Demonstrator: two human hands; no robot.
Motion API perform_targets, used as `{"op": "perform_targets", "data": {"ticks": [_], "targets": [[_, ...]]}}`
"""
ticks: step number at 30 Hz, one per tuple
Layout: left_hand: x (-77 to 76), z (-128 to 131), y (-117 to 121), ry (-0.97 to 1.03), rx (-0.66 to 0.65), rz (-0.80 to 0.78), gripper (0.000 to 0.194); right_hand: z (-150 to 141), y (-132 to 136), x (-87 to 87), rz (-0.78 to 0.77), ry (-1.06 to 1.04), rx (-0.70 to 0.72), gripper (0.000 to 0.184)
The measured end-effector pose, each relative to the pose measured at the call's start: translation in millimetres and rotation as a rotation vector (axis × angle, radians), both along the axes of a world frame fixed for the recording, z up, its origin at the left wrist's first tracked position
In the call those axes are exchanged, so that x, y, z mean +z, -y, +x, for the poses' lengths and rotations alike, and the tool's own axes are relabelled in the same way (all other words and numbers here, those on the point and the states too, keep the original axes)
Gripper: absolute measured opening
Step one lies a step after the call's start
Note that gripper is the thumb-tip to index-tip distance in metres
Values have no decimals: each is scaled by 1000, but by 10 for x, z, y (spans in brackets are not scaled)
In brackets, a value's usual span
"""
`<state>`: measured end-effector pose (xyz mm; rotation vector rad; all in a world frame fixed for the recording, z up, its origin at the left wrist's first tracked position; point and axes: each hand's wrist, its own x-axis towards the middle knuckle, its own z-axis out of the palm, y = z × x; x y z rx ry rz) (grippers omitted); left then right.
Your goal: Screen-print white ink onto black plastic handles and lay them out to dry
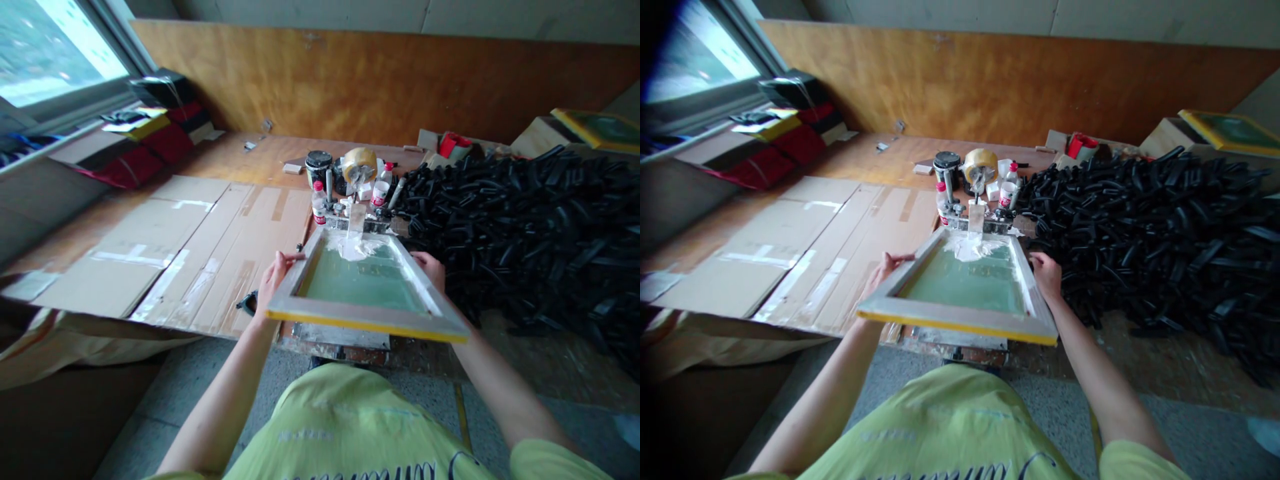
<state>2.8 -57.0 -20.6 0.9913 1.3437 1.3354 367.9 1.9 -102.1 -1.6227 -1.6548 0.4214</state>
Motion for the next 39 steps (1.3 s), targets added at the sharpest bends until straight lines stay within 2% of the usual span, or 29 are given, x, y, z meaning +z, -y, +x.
{"op": "perform_targets", "data": {"ticks": [1, 3, 5, 7, 10, 13, 16, 18, 20, 21, 23, 26, 29, 31, 33, 35, 37, 39], "targets": [[-125, -40, 99, -14, -56, -87, 57, 1, -97, 61, 31, 18, -21, 29], [-407, -77, 261, -18, -142, -215, 57, -176, -288, 202, 130, 101, 14, 33], [-703, -67, 350, -14, -165, -254, 70, -515, -468, 336, 225, 247, 145, 48], [-960, -38, 374, -45, -153, -243, 79, -874, -621, 422, 226, 402, 251, 56], [-1190, -17, 356, -118, -147, -231, 73, -1214, -733, 421, 45, 573, 345, 34], [-1259, -33, 352, -126, -165, -241, 69, -1261, -613, 324, -86, 656, 405, 13], [-1273, -46, 363, -114, -159, -224, 67, -1141, -332, 268, -34, 671, 573, 16], [-1276, -43, 368, -126, -151, -216, 66, -1051, -185, 292, 9, 657, 744, 21], [-1269, -35, 368, -143, -145, -220, 65, -1005, -140, 344, 5, 626, 850, 22], [-1261, -31, 367, -146, -141, -225, 66, -1003, -153, 366, -4, 604, 852, 21], [-1237, -26, 367, -133, -138, -234, 66, -1031, -199, 373, 11, 555, 764, 19], [-1206, -29, 373, -103, -137, -251, 67, -1066, -182, 284, 107, 513, 655, 22], [-1183, -33, 379, -103, -122, -267, 68, -1031, -77, 207, 128, 495, 724, 22], [-1130, -36, 380, -102, -114, -274, 69, -1025, -87, 243, 88, 478, 719, 16], [-1004, -43, 378, -77, -118, -282, 73, -1073, -222, 349, 41, 464, 632, 22], [-796, -54, 360, -27, -120, -280, 76, -1136, -455, 494, 14, 464, 517, 45], [-534, -61, 311, 18, -113, -259, 72, -1121, -711, 645, 6, 470, 417, 63], [-261, -45, 211, 54, -106, -222, 65, -953, -916, 763, 11, 444, 307, 61]]}}
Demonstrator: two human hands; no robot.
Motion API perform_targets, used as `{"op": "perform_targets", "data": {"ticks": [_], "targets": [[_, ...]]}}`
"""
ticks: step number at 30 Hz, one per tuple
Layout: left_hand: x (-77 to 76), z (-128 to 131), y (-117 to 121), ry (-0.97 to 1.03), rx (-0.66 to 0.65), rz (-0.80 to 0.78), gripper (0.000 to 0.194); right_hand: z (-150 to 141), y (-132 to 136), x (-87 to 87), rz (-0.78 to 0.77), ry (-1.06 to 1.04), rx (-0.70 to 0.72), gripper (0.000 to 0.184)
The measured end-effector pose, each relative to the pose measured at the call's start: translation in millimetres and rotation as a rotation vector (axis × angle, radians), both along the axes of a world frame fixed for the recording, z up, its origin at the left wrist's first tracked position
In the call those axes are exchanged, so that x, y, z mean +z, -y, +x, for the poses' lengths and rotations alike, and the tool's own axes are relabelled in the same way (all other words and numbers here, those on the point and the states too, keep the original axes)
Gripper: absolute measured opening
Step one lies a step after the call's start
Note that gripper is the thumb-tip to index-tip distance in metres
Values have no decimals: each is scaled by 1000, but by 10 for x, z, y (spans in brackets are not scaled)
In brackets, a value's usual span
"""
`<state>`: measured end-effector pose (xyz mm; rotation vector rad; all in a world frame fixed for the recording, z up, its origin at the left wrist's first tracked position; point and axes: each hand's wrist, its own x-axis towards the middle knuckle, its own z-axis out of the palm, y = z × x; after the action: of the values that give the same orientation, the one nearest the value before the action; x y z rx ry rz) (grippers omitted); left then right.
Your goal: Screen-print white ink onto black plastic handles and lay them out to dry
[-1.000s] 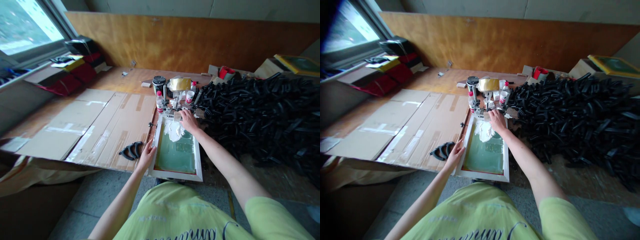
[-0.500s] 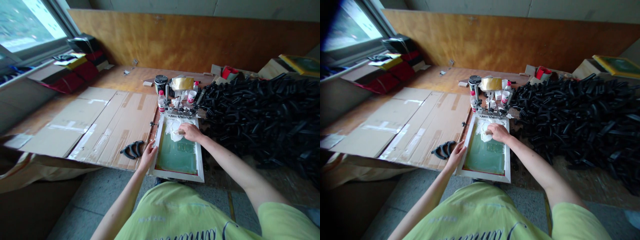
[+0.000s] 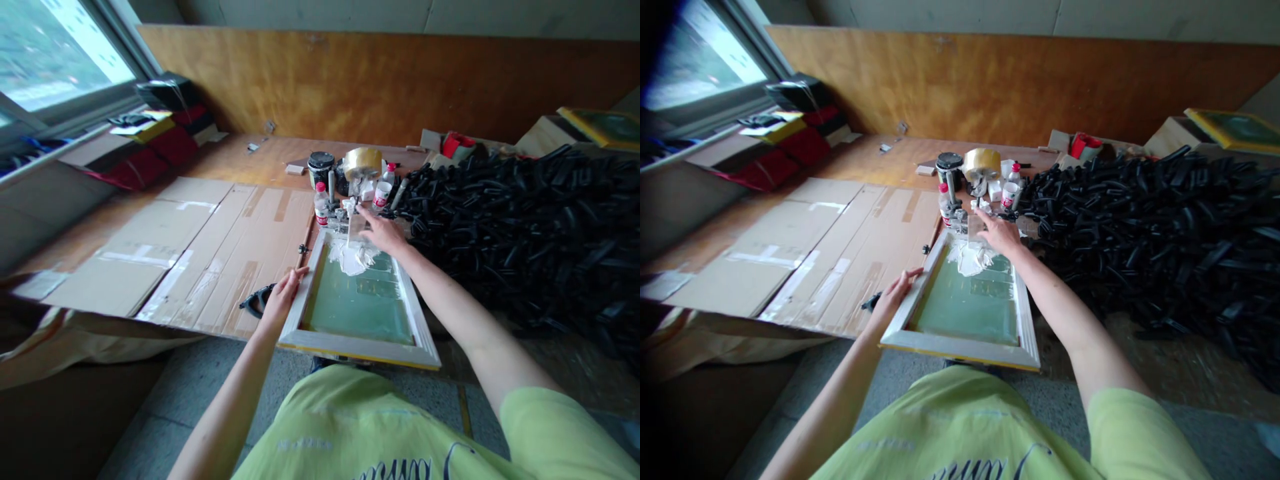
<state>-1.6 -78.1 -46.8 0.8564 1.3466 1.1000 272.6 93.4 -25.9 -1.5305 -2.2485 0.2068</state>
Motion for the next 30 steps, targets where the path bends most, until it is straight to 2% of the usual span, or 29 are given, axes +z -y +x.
{"op": "perform_targets", "data": {"ticks": [3, 6, 7, 9, 11, 12, 13, 15, 16, 17, 19, 21, 22, 23, 26, 27, 28, 30], "targets": [[364, 87, -254, 112, 60, 163, 60, 468, -105, 23, 11, -138, -257, 37], [613, 208, -560, 188, 100, 316, 54, 815, 60, -214, -69, -199, -468, 26], [651, 244, -642, 189, 97, 319, 55, 840, 161, -340, -105, -195, -479, 22], [625, 313, -730, 173, 137, 302, 58, 747, 394, -608, -165, -170, -349, 15], [454, 397, -679, 165, 181, 272, 59, 528, 632, -815, -184, -100, -106, 24], [325, 452, -601, 166, 149, 210, 60, 397, 746, -874, -167, -54, -14, 25], [179, 516, -495, 174, 77, 115, 61, 263, 860, -897, -132, -15, 42, 22], [-120, 657, -236, 211, -147, -158, 65, -1, 1092, -860, -40, 16, 41, 10], [-253, 719, -105, 242, -191, -245, 66, -123, 1210, -817, 1, 9, 45, 8], [-368, 760, 12, 277, -198, -296, 65, -230, 1326, -773, 30, -4, 93, 10], [-546, 735, 188, 301, -117, -317, 60, -355, 1514, -723, 36, -43, 290, 14], [-683, 513, 291, 239, -5, -301, 53, -284, 1592, -758, -14, -91, 440, 23], [-751, 327, 328, 178, 59, -297, 50, -160, 1578, -810, -43, -108, 416, 28], [-824, 101, 364, 116, 128, -295, 48, 19, 1532, -881, -70, -112, 310, 30], [-1084, -657, 502, -83, 419, -378, 42, 705, 1299, -1155, -150, -35, -241, 28], [-1175, -879, 551, -157, 478, -411, 40, 915, 1224, -1247, -188, 10, -353, 30], [-1262, -1065, 593, -234, 502, -479, 38, 1086, 1163, -1332, -223, 56, -394, 33], [-1400, -1313, 633, -354, 481, -581, 38, 1296, 1091, -1461, -263, 145, -360, 37]]}}
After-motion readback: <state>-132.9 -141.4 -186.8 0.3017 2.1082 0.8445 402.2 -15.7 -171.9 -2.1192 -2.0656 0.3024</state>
